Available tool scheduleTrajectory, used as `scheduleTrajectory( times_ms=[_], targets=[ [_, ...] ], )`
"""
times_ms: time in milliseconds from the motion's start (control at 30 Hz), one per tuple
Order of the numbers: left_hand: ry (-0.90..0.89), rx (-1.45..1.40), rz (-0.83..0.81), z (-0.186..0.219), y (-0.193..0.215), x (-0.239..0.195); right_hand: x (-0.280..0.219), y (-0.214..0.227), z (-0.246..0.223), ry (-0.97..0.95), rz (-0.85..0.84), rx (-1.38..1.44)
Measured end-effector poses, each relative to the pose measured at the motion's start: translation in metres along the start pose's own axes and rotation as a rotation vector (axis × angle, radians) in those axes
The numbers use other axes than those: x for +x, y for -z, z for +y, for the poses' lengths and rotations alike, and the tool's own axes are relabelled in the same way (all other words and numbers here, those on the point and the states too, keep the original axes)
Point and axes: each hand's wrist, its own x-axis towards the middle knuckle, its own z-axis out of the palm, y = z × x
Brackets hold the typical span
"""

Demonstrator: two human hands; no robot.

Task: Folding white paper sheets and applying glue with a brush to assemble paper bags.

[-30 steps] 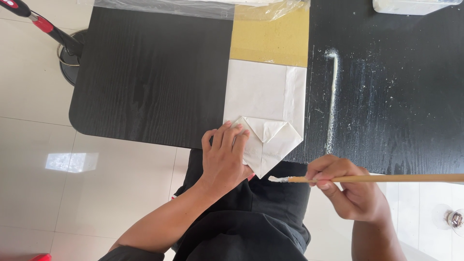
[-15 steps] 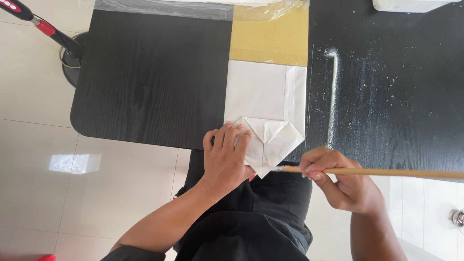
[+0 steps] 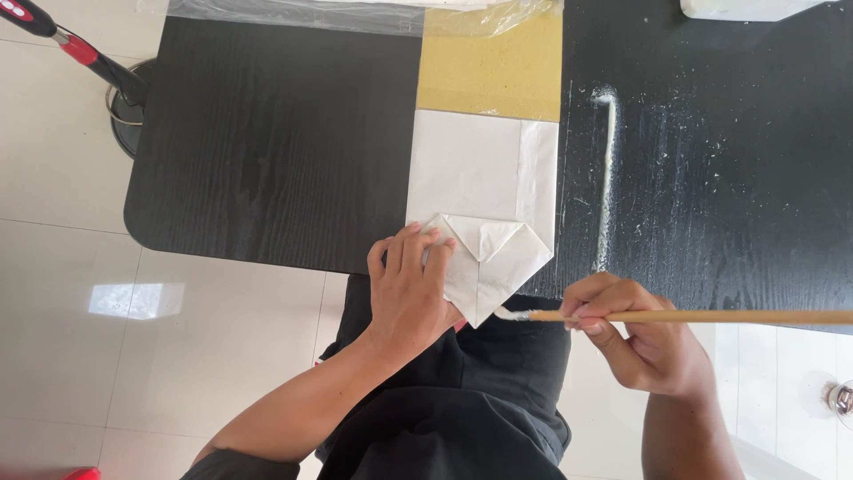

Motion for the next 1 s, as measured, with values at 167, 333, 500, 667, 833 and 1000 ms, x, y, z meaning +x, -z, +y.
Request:
scheduleTrajectory(
  times_ms=[167, 333, 500, 667, 833, 1000],
  targets=[
    [0.006, 0.0, 0.002, 0.001, 0.0, 0.0, -0.004, 0.001, 0.0, -0.014, 0.076, 0.06],
    [0.007, 0.005, -0.005, 0.001, 0.001, 0.002, 0.007, -0.005, -0.001, -0.041, 0.06, -0.014],
    [0.001, 0.001, -0.01, 0.0, 0.0, 0.001, 0.0, 0.005, 0.003, 0.012, 0.005, -0.024],
    [0.012, -0.003, 0.005, 0.0, -0.001, 0.0, -0.002, 0.005, 0.001, -0.035, 0.061, 0.016],
    [0.012, -0.002, 0.011, 0.0, -0.002, 0.0, -0.001, 0.007, 0.005, 0.009, 0.014, -0.06],
    [0.023, 0.012, 0.009, 0.001, -0.001, 0.001, -0.006, 0.01, 0.003, -0.008, 0.104, 0.02]
  ],
)
